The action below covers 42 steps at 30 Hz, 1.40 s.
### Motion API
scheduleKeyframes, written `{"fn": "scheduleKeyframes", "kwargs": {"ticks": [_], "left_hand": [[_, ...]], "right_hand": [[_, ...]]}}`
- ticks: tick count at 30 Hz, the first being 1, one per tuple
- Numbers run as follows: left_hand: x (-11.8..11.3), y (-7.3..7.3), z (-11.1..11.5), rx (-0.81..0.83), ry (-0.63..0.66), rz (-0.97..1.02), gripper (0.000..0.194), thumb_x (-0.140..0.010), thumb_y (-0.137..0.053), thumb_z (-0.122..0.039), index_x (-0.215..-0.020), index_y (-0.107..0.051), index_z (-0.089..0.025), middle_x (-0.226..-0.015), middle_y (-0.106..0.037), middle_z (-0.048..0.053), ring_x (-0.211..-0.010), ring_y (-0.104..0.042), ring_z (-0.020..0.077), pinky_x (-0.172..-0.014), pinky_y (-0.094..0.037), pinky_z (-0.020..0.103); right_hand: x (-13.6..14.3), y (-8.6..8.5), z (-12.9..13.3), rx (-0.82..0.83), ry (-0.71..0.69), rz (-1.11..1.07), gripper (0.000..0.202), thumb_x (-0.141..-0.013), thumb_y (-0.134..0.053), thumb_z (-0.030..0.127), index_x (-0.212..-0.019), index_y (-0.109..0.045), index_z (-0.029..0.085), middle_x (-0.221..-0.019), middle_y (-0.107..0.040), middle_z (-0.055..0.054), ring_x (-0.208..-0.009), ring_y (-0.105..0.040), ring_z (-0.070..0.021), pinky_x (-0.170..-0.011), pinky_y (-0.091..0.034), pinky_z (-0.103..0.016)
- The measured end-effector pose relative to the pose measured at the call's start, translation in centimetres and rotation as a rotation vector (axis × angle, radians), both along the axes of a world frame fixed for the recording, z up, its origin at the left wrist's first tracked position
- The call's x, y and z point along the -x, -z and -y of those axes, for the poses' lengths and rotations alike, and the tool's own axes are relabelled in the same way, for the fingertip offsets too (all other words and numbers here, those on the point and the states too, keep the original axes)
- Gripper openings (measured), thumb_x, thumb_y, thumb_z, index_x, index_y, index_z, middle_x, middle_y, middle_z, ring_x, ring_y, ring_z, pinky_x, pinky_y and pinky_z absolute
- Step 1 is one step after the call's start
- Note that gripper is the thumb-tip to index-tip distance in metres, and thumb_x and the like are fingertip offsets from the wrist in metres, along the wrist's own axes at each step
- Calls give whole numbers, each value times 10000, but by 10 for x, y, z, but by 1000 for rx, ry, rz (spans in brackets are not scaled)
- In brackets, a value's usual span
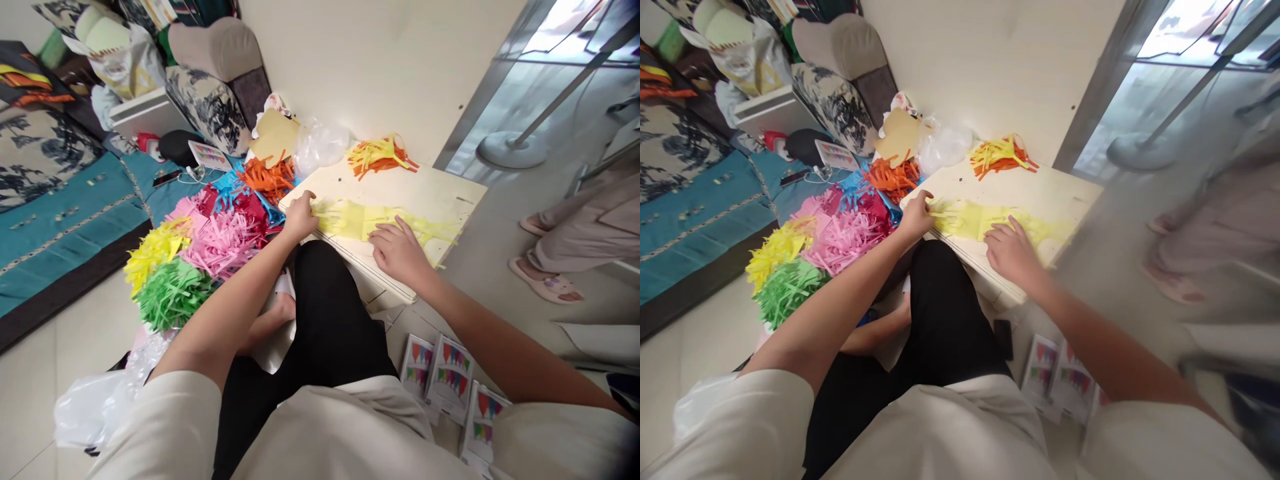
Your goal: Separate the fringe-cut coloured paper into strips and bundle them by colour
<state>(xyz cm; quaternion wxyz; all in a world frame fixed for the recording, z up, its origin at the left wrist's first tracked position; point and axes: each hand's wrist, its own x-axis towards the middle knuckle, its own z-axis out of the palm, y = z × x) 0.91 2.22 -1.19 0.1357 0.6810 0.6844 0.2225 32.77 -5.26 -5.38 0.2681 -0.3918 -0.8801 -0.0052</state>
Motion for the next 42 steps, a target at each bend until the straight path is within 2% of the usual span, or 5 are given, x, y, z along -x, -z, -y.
{"fn": "scheduleKeyframes", "kwargs": {"ticks": [7, 16, 22, 33, 42], "left_hand": [[36, -17, 6, -74, -359, -81, 672, -849, -668, -70, -1487, -671, -284, -1510, -697, 215, -1511, -608, 482, -1177, -524, 630], [-53, -22, 40, -101, 775, -224, 437, -954, -665, -225, -1363, -816, -251, -1439, -795, 185, -1557, -613, 419, -1284, -406, 606], [-18, -13, 17, -139, 585, -274, 320, -1106, -577, -384, -935, -797, -226, -1127, -791, 214, -1338, -633, 439, -1212, -428, 642], [28, -10, 1, -152, 59, -324, 185, -1015, -640, -249, -986, -822, -230, -1191, -756, 222, -1377, -617, 505, -1155, -467, 692], [-36, -10, -19, -10, 402, 8, 487, -919, -709, -156, -1395, -724, -256, -1381, -842, 131, -1324, -762, 350, -1223, -567, 537]], "right_hand": [[0, -1, 2, -7, -3, 24, 412, -1090, -532, 152, -1265, -903, 187, -1287, -913, -146, -1456, -775, -397, -1464, -383, -758], [-1, -4, 2, 8, -8, 35, 453, -1045, -579, 151, -1332, -918, 241, -1333, -899, -133, -1451, -759, -398, -1431, -404, -771], [-1, -2, 1, -2, -12, 26, 410, -1060, -586, 152, -1283, -913, 262, -1299, -902, -106, -1442, -761, -380, -1431, -416, -747], [-2, 2, 1, -9, -10, 23, 416, -1063, -576, 151, -1275, -921, 249, -1298, -907, -118, -1429, -774, -391, -1430, -410, -775], [-2, -2, 1, 4, -46, -7, 403, -1028, -616, 137, -1229, -935, 279, -1283, -921, -95, -1433, -781, -388, -1422, -416, -786]]}}
